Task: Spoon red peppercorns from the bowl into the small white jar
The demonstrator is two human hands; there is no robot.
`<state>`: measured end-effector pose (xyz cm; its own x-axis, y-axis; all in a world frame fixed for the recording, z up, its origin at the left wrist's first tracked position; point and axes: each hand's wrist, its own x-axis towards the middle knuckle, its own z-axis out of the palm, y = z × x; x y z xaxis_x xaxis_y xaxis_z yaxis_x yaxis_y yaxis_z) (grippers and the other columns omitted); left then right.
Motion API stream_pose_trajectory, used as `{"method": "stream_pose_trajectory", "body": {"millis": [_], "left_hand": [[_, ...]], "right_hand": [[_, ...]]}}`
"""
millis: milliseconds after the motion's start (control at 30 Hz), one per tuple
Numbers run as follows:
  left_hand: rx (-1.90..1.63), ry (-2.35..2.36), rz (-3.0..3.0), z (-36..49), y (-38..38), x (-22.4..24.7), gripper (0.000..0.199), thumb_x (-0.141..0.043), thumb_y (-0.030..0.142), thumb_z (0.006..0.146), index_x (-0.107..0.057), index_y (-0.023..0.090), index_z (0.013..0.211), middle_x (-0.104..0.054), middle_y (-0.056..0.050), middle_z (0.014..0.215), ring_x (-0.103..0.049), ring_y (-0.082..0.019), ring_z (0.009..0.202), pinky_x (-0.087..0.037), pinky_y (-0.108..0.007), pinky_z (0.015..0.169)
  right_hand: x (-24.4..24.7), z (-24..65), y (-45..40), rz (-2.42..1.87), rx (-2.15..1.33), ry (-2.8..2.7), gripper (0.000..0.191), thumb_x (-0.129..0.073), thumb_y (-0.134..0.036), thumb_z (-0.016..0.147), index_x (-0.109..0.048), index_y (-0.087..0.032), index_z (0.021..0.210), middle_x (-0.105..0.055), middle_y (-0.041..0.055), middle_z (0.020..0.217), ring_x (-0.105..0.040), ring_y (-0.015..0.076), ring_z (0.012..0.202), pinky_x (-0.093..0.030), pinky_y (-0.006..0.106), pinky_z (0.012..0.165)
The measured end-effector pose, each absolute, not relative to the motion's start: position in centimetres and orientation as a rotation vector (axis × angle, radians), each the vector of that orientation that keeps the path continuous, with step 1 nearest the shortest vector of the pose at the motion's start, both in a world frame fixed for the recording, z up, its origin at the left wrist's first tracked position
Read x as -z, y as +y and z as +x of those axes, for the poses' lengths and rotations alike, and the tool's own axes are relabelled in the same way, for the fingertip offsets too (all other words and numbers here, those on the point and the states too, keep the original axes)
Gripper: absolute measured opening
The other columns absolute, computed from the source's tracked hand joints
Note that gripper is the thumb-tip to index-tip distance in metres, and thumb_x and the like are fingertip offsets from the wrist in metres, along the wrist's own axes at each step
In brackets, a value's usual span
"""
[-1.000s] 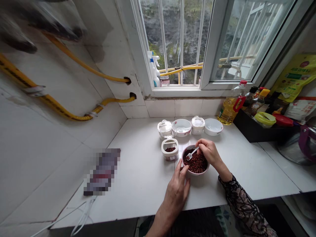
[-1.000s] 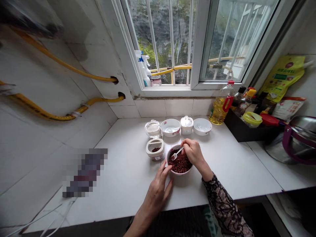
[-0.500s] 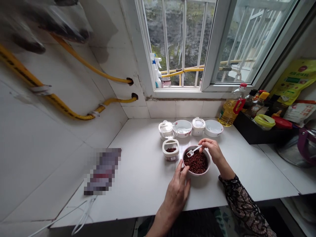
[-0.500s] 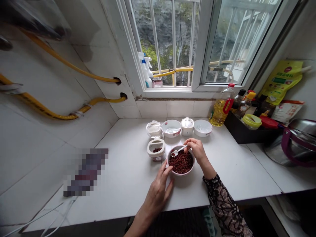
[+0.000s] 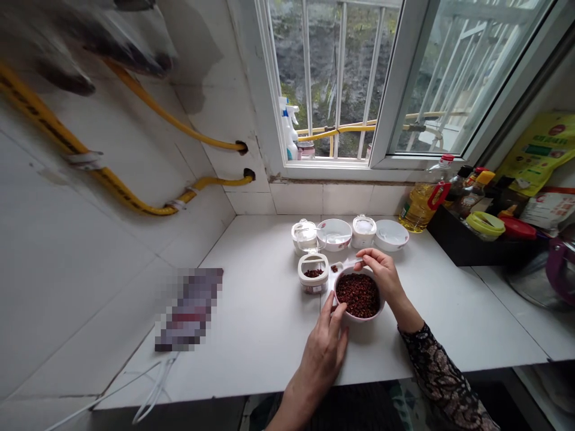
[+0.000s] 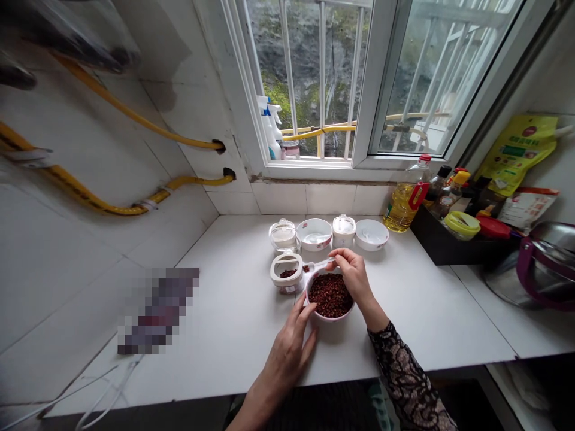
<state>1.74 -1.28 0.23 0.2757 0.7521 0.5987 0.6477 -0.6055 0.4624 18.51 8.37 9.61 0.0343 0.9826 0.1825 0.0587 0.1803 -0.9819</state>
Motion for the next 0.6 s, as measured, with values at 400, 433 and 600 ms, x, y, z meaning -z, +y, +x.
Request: {"method": "stream_pose_trajectory", "body": {"millis": [400,433,600], "left_hand": [[-1.259,1.308,2.407,1.7,-1.2,-0.1,0.049,-0.044,0.006,0.092,-0.040,0.014,0.141,-0.041,-0.025,0.150,-0.046,-0.031,0.138,-0.053,-0.040,0.101],[-1.257,1.308,2.404,1.7,-1.2,-0.2,0.049,-0.045,0.007,0.092,-0.040,0.015,0.141,-0.040,-0.024,0.150,-0.046,-0.031,0.139,-0.053,-0.041,0.102],[-1.229,1.312,2.405,1.6,-1.3,-0.4,0.048,-0.046,0.008,0.093,-0.039,0.016,0.140,-0.039,-0.024,0.151,-0.046,-0.030,0.139,-0.052,-0.041,0.103]], "right_hand": [[-10.2,16.3,6.9,-0.875,-0.232,-1.979,0.022,-0.042,-0.014,0.096,-0.063,-0.022,0.097,-0.074,0.0027,0.082,-0.065,0.0195,0.080,-0.041,0.042,0.097],[-10.2,16.8,6.9,-0.926,-0.256,-1.914,0.020,-0.044,-0.016,0.096,-0.063,-0.022,0.096,-0.073,0.0022,0.078,-0.065,0.0201,0.080,-0.044,0.040,0.092],[-9.7,19.4,7.0,-1.191,-0.324,-1.772,0.020,-0.045,-0.019,0.089,-0.063,-0.023,0.079,-0.062,0.0009,0.059,-0.061,0.0232,0.076,-0.046,0.035,0.076]]}}
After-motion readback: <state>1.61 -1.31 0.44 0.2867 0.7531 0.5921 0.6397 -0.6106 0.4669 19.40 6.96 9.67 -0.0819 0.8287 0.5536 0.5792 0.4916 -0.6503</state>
